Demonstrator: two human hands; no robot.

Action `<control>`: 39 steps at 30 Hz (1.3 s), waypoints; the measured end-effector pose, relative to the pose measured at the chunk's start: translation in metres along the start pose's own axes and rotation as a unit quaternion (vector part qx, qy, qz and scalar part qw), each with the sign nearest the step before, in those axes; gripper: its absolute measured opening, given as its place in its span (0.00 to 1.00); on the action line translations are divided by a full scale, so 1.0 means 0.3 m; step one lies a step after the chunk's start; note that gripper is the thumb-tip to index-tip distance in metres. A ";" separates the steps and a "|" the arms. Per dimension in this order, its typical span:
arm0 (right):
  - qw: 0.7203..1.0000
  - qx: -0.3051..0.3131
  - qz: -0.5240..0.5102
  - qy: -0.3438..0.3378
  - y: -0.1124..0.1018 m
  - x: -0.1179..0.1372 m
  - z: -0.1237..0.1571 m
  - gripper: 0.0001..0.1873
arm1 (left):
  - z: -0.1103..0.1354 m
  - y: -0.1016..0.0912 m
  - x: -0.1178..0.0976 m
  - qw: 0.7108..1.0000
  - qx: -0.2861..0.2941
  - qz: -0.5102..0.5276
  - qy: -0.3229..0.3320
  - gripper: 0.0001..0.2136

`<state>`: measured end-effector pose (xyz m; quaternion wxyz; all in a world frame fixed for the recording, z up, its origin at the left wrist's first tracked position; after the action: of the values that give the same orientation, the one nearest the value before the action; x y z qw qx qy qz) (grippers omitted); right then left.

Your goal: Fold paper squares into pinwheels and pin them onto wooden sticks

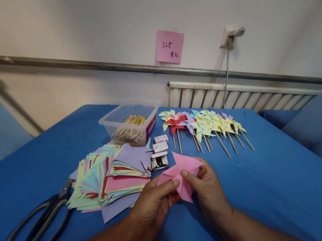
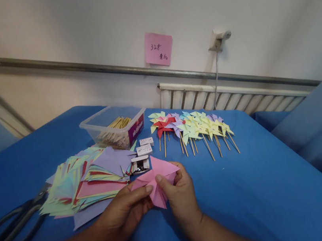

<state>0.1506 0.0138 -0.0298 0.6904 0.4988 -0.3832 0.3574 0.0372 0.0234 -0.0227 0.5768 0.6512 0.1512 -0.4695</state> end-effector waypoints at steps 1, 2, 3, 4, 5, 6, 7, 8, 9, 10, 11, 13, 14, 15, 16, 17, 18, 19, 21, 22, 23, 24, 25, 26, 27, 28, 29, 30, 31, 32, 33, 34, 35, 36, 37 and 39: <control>1.000 -0.003 -0.004 0.002 0.001 0.000 0.003 0.19 | 0.002 -0.002 0.008 1.000 -0.007 0.018 -0.004 0.13; 1.000 -0.004 -0.006 0.006 0.002 0.000 0.005 0.20 | 0.003 -0.005 0.014 0.999 -0.016 0.031 -0.006 0.13; 1.000 -0.005 -0.006 0.010 0.004 0.000 0.008 0.20 | 0.004 -0.008 0.019 0.999 -0.023 0.038 -0.007 0.13; 1.000 -0.006 -0.005 0.015 0.006 0.001 0.009 0.20 | 0.005 -0.010 0.022 0.999 -0.027 0.040 -0.007 0.13; 1.000 -0.007 -0.005 0.020 0.008 0.002 0.011 0.20 | 0.006 -0.010 0.024 0.999 -0.029 0.039 -0.005 0.13; 1.000 -0.007 -0.005 0.023 0.010 0.003 0.012 0.21 | 0.005 -0.009 0.023 0.999 -0.029 0.036 -0.001 0.14; 1.000 -0.007 -0.007 0.025 0.012 0.003 0.013 0.21 | 0.004 -0.006 0.021 0.999 -0.029 0.032 0.004 0.14; 1.000 -0.005 -0.008 0.026 0.014 0.003 0.013 0.21 | 0.002 -0.003 0.018 0.999 -0.031 0.029 0.009 0.15; 1.000 -0.004 -0.009 0.025 0.015 0.003 0.013 0.21 | 0.000 0.000 0.015 0.999 -0.035 0.025 0.015 0.15; 1.000 -0.001 -0.011 0.023 0.016 0.002 0.011 0.21 | -0.003 0.003 0.011 0.999 -0.041 0.019 0.020 0.15; 1.000 0.002 -0.012 0.020 0.016 0.000 0.008 0.20 | -0.006 0.006 0.008 0.998 -0.046 0.013 0.028 0.15; 1.000 0.006 -0.020 0.015 0.012 -0.006 -0.002 0.20 | -0.013 0.014 0.002 0.998 -0.049 -0.004 0.044 0.15; 1.000 0.007 -0.024 0.017 0.009 -0.010 -0.009 0.20 | -0.017 0.019 0.000 0.997 -0.049 -0.012 0.054 0.15; 0.999 0.006 -0.030 0.018 0.005 -0.012 -0.017 0.20 | -0.021 0.023 -0.001 0.997 -0.049 -0.020 0.065 0.14; 0.999 0.010 -0.037 0.021 0.001 -0.013 -0.024 0.20 | -0.025 0.025 -0.002 0.995 -0.054 -0.030 0.074 0.14; 0.999 0.015 -0.044 0.022 -0.002 -0.012 -0.031 0.21 | -0.031 0.025 -0.004 0.994 -0.063 -0.037 0.086 0.13; 0.998 0.024 -0.052 0.025 -0.004 -0.010 -0.037 0.21 | -0.039 0.024 -0.009 0.991 -0.079 -0.047 0.102 0.13; 0.997 0.031 -0.062 0.023 -0.008 -0.006 -0.043 0.20 | -0.049 0.024 -0.014 0.988 -0.091 -0.054 0.116 0.13; 0.996 0.039 -0.075 0.011 -0.020 0.009 -0.055 0.17 | -0.080 0.034 -0.028 0.983 -0.091 -0.066 0.144 0.12; 0.996 0.037 -0.077 0.001 -0.030 0.018 -0.061 0.16 | -0.100 0.042 -0.038 0.981 -0.087 -0.071 0.160 0.12; 0.997 0.031 -0.072 -0.007 -0.040 0.026 -0.069 0.16 | -0.122 0.050 -0.050 0.978 -0.084 -0.072 0.177 0.11; 0.998 0.016 -0.060 -0.018 -0.053 0.035 -0.078 0.16 | -0.144 0.057 -0.062 0.975 -0.085 -0.075 0.192 0.11; 0.998 -0.004 -0.045 -0.030 -0.067 0.043 -0.086 0.17 | -0.166 0.063 -0.073 0.973 -0.084 -0.079 0.200 0.10; 0.998 -0.021 -0.028 -0.047 -0.079 0.053 -0.093 0.19 | -0.186 0.069 -0.081 0.973 -0.079 -0.080 0.200 0.10; 0.997 -0.034 -0.006 -0.067 -0.087 0.063 -0.097 0.19 | -0.203 0.074 -0.090 0.973 -0.074 -0.080 0.205 0.10; 0.995 -0.043 0.018 -0.090 -0.092 0.073 -0.099 0.20 | -0.215 0.078 -0.098 0.973 -0.066 -0.077 0.205 0.10; 0.992 -0.048 0.041 -0.114 -0.093 0.082 -0.097 0.20 | -0.223 0.076 -0.105 0.974 -0.065 -0.075 0.205 0.10; 0.988 -0.045 0.068 -0.131 -0.090 0.087 -0.093 0.21 | -0.225 0.072 -0.113 0.974 -0.063 -0.074 0.204 0.10; 0.984 -0.038 0.096 -0.144 -0.084 0.090 -0.086 0.23 | -0.224 0.067 -0.119 0.975 -0.057 -0.075 0.199 0.11; 0.980 -0.025 0.127 -0.154 -0.073 0.091 -0.076 0.25 | -0.219 0.059 -0.125 0.977 -0.051 -0.076 0.194 0.12; 0.973 -0.008 0.163 -0.163 -0.061 0.089 -0.065 0.26 | -0.212 0.049 -0.130 0.979 -0.048 -0.077 0.185 0.11; 0.964 0.004 0.199 -0.175 -0.048 0.088 -0.053 0.26 | -0.204 0.039 -0.133 0.980 -0.045 -0.077 0.175 0.11; 0.954 0.016 0.235 -0.187 -0.035 0.087 -0.040 0.26 | -0.196 0.030 -0.136 0.983 -0.040 -0.074 0.165 0.11; 0.943 0.025 0.267 -0.198 -0.024 0.087 -0.028 0.25 | -0.189 0.022 -0.137 0.984 -0.036 -0.071 0.157 0.10; 0.933 0.028 0.291 -0.209 -0.016 0.088 -0.018 0.24 | -0.183 0.016 -0.137 0.985 -0.032 -0.069 0.152 0.10; 0.921 0.031 0.317 -0.223 -0.005 0.092 -0.005 0.21 | -0.174 0.012 -0.132 0.987 -0.020 -0.066 0.146 0.09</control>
<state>0.1645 0.0178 -0.0063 0.4219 0.4392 -0.6539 0.4489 0.0423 0.0827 0.0050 0.5294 0.6895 0.2860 -0.4030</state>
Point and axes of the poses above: each hand's wrist, its own z-axis away from the middle knuckle, its own y-axis out of the palm, x = y × z, the point moved 5 cm from there along -z, towards the middle knuckle, and after that the axes turned 15 degrees about y, right-handed, at the moved point
